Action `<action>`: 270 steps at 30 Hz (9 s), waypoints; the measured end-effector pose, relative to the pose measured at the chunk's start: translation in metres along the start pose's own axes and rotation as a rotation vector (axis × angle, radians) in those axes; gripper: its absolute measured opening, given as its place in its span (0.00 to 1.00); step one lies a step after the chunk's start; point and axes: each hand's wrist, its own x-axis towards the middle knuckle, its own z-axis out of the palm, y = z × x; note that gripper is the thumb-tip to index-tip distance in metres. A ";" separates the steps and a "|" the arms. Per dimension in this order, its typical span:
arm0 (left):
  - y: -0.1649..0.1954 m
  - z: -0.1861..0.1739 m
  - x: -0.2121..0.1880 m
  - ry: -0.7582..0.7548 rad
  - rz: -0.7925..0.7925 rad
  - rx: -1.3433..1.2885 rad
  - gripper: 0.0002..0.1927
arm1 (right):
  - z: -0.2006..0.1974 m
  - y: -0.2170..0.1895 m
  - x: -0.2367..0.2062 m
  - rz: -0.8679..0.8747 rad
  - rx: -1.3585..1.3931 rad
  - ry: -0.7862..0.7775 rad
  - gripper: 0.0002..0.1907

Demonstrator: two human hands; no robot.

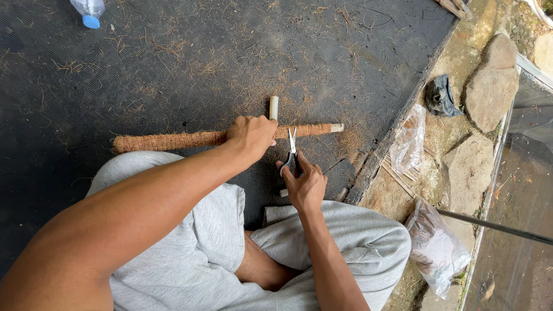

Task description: The person sits on a black mat and uses scissors to trim loose fibers from a long broom handle wrapped in natural fibers. They repeatedly cut along the length of the handle, then lift and inspect the finished piece.

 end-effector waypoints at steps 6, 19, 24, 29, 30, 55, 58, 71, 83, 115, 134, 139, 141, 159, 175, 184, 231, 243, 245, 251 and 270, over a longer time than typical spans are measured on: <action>0.001 0.000 0.001 -0.078 -0.019 0.085 0.22 | -0.001 0.000 0.005 -0.030 -0.207 -0.008 0.34; -0.002 0.005 0.004 -0.082 -0.023 0.090 0.19 | -0.012 -0.001 0.014 -0.083 -0.282 -0.079 0.27; -0.003 -0.010 -0.004 -0.165 -0.051 0.013 0.27 | -0.010 0.009 0.011 -0.118 -0.177 -0.074 0.23; -0.011 -0.027 -0.007 -0.236 -0.054 -0.160 0.22 | -0.003 0.020 -0.002 -0.151 -0.118 -0.029 0.30; -0.014 -0.029 -0.005 -0.249 -0.066 -0.186 0.22 | -0.002 0.021 -0.003 -0.162 -0.149 -0.020 0.30; -0.009 -0.024 -0.016 -0.141 0.016 -0.123 0.13 | -0.010 0.006 -0.009 -0.091 -0.167 0.045 0.32; -0.009 -0.022 -0.016 -0.138 0.020 -0.108 0.14 | -0.013 0.003 -0.011 -0.012 -0.098 0.013 0.33; -0.013 -0.015 -0.014 -0.142 -0.005 -0.033 0.13 | -0.016 -0.007 -0.004 0.106 -0.245 -0.103 0.33; -0.006 -0.011 -0.018 -0.051 0.036 0.022 0.12 | -0.031 -0.014 0.008 -0.104 -0.450 -0.082 0.33; -0.021 -0.041 -0.002 -0.336 0.024 -0.504 0.25 | -0.013 0.003 -0.024 -0.106 -0.127 0.189 0.31; -0.024 -0.010 0.000 -0.480 -0.129 -0.309 0.38 | -0.015 0.008 -0.050 -0.152 -0.223 0.080 0.31; -0.024 -0.008 0.001 -0.476 -0.126 -0.290 0.39 | -0.010 0.002 -0.043 -0.095 -0.191 0.043 0.31; -0.024 -0.009 0.002 -0.469 -0.135 -0.282 0.39 | -0.009 0.002 -0.040 -0.126 -0.169 0.059 0.31; -0.018 -0.014 -0.007 -0.429 -0.117 -0.252 0.38 | -0.011 0.017 -0.035 -0.071 -0.062 -0.014 0.30; -0.023 -0.001 0.005 -0.407 -0.095 -0.175 0.41 | -0.023 0.015 -0.029 0.050 -0.053 -0.122 0.33; -0.010 -0.017 -0.015 -0.389 -0.079 -0.126 0.41 | -0.032 0.001 -0.021 0.037 -0.172 -0.143 0.31; 0.011 -0.039 -0.040 -0.239 -0.033 0.011 0.31 | -0.042 0.005 -0.022 -0.055 -0.171 -0.171 0.15; 0.012 -0.058 -0.046 -0.402 -0.051 -0.009 0.26 | -0.039 0.006 -0.026 -0.051 -0.114 -0.090 0.30; 0.014 -0.058 -0.046 -0.354 -0.012 0.015 0.24 | -0.039 0.003 -0.022 0.001 -0.135 -0.135 0.30; 0.013 -0.050 -0.045 -0.300 0.026 0.025 0.22 | -0.038 0.003 -0.016 -0.041 -0.163 -0.124 0.25; 0.011 -0.051 -0.043 -0.260 -0.005 0.017 0.23 | -0.039 0.003 -0.022 0.001 -0.143 -0.154 0.30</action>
